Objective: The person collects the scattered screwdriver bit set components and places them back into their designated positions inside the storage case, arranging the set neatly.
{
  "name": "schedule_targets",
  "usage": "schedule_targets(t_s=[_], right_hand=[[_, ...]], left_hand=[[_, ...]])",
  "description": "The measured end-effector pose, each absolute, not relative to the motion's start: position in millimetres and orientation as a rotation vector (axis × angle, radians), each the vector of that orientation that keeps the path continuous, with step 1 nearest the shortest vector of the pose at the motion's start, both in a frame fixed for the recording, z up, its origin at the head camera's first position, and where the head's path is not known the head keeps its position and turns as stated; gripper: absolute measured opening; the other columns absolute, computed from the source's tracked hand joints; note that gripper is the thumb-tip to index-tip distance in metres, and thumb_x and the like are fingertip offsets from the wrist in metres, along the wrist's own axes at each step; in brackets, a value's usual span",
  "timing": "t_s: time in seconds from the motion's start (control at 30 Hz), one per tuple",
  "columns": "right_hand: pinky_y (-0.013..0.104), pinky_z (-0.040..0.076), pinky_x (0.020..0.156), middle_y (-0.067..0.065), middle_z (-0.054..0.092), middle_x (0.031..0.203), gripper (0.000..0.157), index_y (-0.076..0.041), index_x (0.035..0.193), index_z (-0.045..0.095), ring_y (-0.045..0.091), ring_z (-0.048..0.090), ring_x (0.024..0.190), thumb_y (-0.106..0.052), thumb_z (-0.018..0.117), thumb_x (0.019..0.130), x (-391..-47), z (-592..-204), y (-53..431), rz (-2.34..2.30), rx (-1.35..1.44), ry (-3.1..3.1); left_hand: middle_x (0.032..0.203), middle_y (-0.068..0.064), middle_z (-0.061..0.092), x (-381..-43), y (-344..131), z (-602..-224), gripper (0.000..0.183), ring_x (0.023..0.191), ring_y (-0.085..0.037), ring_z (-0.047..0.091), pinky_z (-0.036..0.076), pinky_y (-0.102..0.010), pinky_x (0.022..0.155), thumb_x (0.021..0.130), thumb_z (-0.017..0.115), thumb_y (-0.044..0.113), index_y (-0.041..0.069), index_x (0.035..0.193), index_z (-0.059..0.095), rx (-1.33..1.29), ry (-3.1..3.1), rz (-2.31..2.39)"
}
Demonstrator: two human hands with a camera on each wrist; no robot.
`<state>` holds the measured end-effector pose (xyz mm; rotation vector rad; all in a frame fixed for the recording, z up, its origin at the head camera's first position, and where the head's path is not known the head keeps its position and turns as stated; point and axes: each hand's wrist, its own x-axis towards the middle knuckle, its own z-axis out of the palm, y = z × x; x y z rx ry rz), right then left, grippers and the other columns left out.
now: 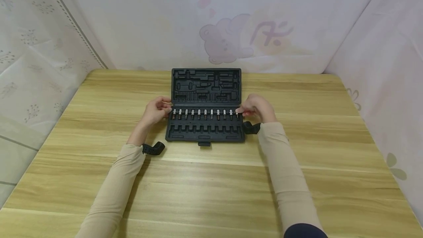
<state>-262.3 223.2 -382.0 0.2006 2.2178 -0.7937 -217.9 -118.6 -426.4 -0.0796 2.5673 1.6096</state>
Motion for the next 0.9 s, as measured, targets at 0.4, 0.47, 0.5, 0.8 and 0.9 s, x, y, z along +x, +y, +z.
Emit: schedule_targets(t_s=[0.4,0.47,0.5,0.8,0.9], right_hand=[[0.017,0.026,0.045,-0.007,0.054,0.055,0.022,-0.008,0.088,0.066,0.001,0.037,0.043,-0.027,0.057,0.095,-286,-374,221,-0.658,0.207,1.984],[0.016,0.026,0.046,-0.008,0.056,0.056,0.021,-0.009,0.091,0.065,0.000,0.040,0.044,-0.027,0.057,0.094,-288,-374,221,-0.642,0.220,1.972],[0.017,0.026,0.047,-0.008,0.056,0.057,0.020,-0.009,0.090,0.065,0.000,0.040,0.045,-0.028,0.057,0.094,-289,-374,221,-0.639,0.218,1.971],[0.020,0.023,0.045,-0.007,0.051,0.054,0.031,-0.015,0.067,0.061,0.004,0.030,0.045,-0.032,0.059,0.093,-287,-381,227,-0.692,0.197,1.976],[0.020,0.023,0.045,-0.007,0.049,0.053,0.034,-0.015,0.064,0.059,0.004,0.028,0.044,-0.034,0.058,0.093,-283,-384,226,-0.695,0.171,1.998]], left_hand=[[0.097,-0.015,0.061,-218,-119,-426,0.029,0.079,-0.020,0.055,0.045,-0.025,0.057,0.090,0.059,0.001,0.002,0.119,0.058,-0.084,2.568,1.604],[0.098,-0.015,0.061,-219,-118,-427,0.029,0.079,-0.020,0.055,0.044,-0.025,0.057,0.090,0.058,0.002,0.003,0.119,0.058,-0.084,2.564,1.607],[0.097,-0.015,0.061,-219,-118,-427,0.029,0.079,-0.020,0.055,0.044,-0.025,0.057,0.090,0.059,0.002,0.003,0.119,0.058,-0.085,2.561,1.611],[0.097,-0.015,0.061,-219,-118,-426,0.029,0.078,-0.020,0.054,0.045,-0.025,0.057,0.090,0.058,0.001,0.002,0.119,0.058,-0.072,2.562,1.625],[0.097,-0.016,0.061,-218,-118,-426,0.029,0.078,-0.020,0.055,0.045,-0.025,0.058,0.090,0.058,0.000,0.001,0.119,0.058,-0.076,2.559,1.626]])
